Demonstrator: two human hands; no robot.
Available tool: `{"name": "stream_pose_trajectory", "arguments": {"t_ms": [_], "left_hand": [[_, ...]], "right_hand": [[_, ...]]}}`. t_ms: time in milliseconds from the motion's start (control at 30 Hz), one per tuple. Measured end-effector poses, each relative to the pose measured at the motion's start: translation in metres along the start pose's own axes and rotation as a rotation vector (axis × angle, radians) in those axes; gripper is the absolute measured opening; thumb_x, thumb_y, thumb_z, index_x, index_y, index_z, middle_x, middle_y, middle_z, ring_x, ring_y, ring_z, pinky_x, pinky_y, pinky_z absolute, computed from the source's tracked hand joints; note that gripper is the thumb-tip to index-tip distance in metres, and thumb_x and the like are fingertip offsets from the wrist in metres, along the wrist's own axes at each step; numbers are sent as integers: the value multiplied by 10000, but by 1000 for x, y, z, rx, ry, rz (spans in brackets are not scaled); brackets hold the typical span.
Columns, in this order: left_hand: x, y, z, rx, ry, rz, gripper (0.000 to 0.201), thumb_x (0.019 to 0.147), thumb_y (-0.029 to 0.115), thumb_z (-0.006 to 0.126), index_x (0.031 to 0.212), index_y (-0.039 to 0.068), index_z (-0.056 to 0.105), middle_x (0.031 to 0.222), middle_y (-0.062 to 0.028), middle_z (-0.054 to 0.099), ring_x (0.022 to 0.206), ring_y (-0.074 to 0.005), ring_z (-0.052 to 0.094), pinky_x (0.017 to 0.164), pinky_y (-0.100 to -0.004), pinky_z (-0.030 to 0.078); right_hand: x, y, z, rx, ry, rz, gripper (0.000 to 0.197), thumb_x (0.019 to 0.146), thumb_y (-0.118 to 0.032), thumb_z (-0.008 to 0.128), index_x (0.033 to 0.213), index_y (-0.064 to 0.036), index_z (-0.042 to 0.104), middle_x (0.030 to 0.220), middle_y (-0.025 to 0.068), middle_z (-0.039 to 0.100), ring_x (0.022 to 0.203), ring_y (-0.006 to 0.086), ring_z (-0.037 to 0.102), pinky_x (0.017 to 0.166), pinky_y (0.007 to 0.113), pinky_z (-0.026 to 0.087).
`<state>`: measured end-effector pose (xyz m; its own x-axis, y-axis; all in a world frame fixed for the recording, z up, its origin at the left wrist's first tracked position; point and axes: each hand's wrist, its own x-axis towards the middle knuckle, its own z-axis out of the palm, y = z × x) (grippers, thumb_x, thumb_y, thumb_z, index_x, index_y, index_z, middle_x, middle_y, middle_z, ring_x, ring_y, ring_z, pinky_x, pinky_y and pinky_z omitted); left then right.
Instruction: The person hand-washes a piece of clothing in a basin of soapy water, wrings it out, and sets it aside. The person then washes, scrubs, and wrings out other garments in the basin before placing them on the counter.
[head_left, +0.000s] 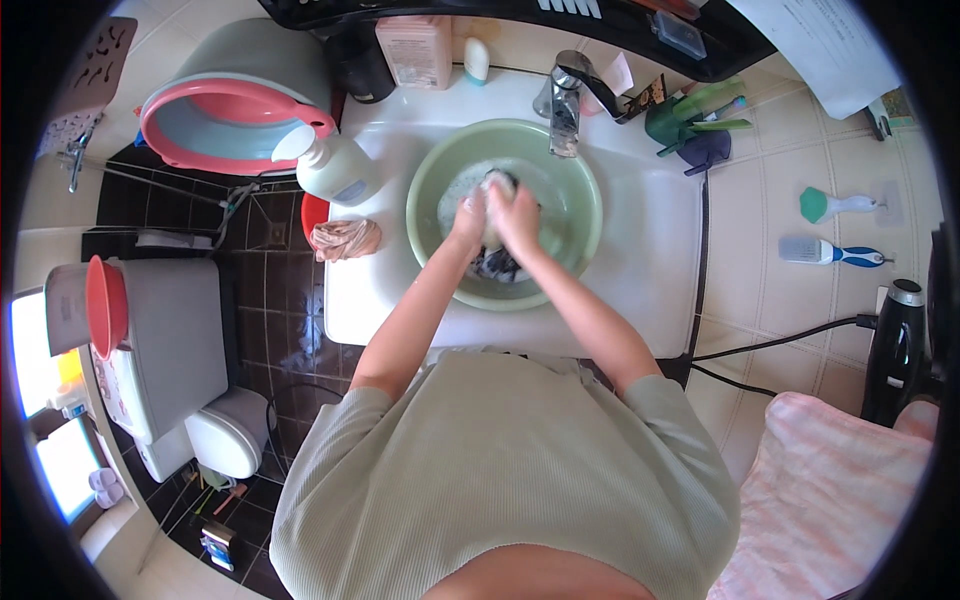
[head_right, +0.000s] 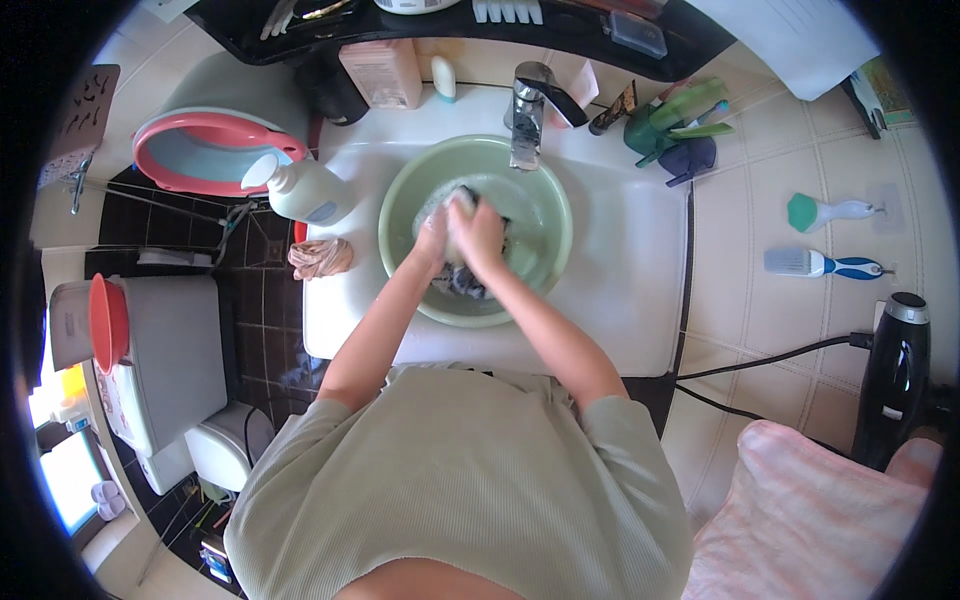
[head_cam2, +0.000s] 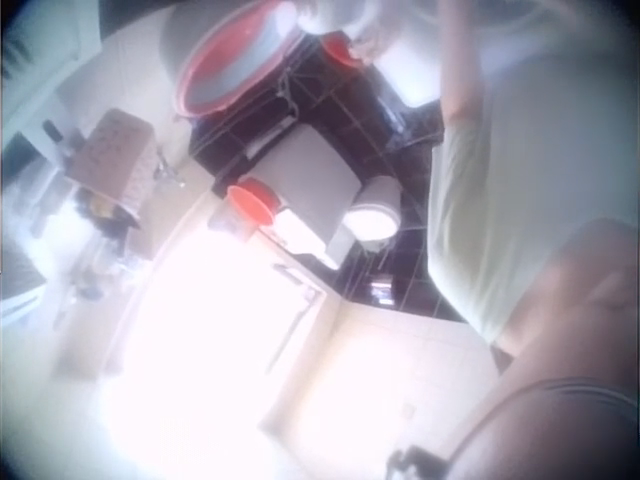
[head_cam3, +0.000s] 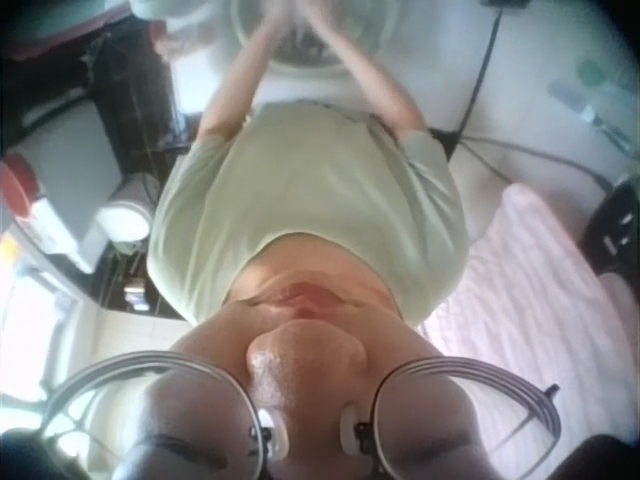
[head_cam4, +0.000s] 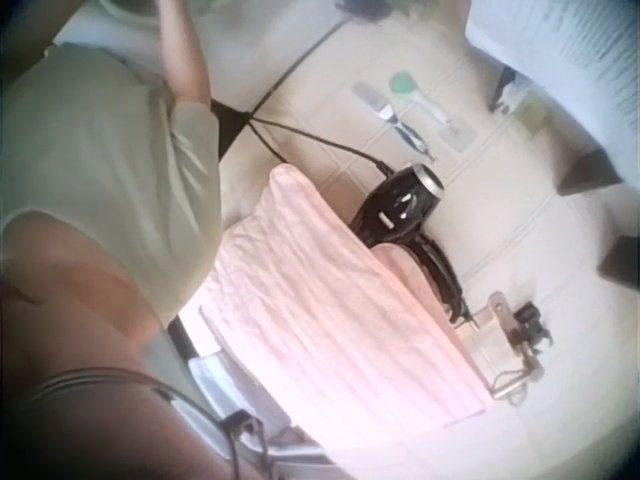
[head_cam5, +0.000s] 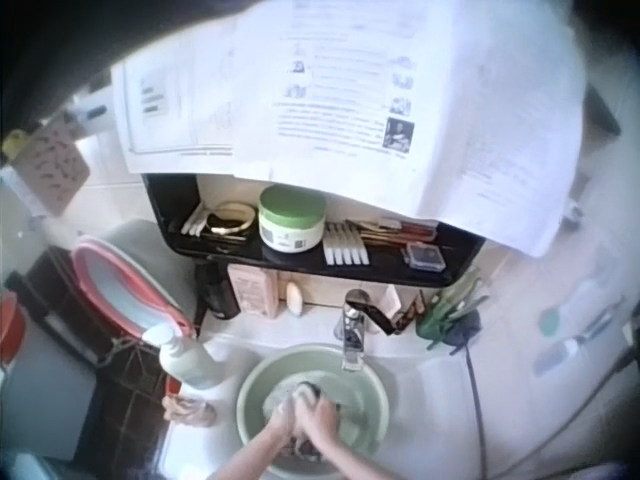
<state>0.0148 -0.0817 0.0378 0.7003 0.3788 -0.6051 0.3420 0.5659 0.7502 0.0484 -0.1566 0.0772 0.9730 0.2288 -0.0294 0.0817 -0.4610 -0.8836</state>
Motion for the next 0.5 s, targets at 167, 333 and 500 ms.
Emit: {"name": "stream_pose_trajectory", "arguments": {"t_ms": [167,333,500], "left_hand": [[-5,1,6,-87,-120,-12,380,883,282,366,1030,-29,529,934,-136,573,822,-216,555,726,-342,452],[-15,2,13,-117,-77,-147,386,886,282,355,1046,-30,515,928,-134,570,819,-215,555,737,-338,448],[-6,9,-3,6,-204,-106,490,791,388,560,1067,-13,501,984,-112,567,861,-201,563,745,-313,456]], "right_hand": [[-1,14,1,-35,51,-29,390,756,-358,541,849,19,575,796,226,598,772,376,576,705,441,435],[18,37,-12,35,-62,18,373,759,-363,552,828,0,603,741,206,607,752,366,585,673,415,446],[33,35,-47,-191,-123,-111,427,808,-390,520,965,4,564,841,199,610,792,347,584,724,383,447]]}}
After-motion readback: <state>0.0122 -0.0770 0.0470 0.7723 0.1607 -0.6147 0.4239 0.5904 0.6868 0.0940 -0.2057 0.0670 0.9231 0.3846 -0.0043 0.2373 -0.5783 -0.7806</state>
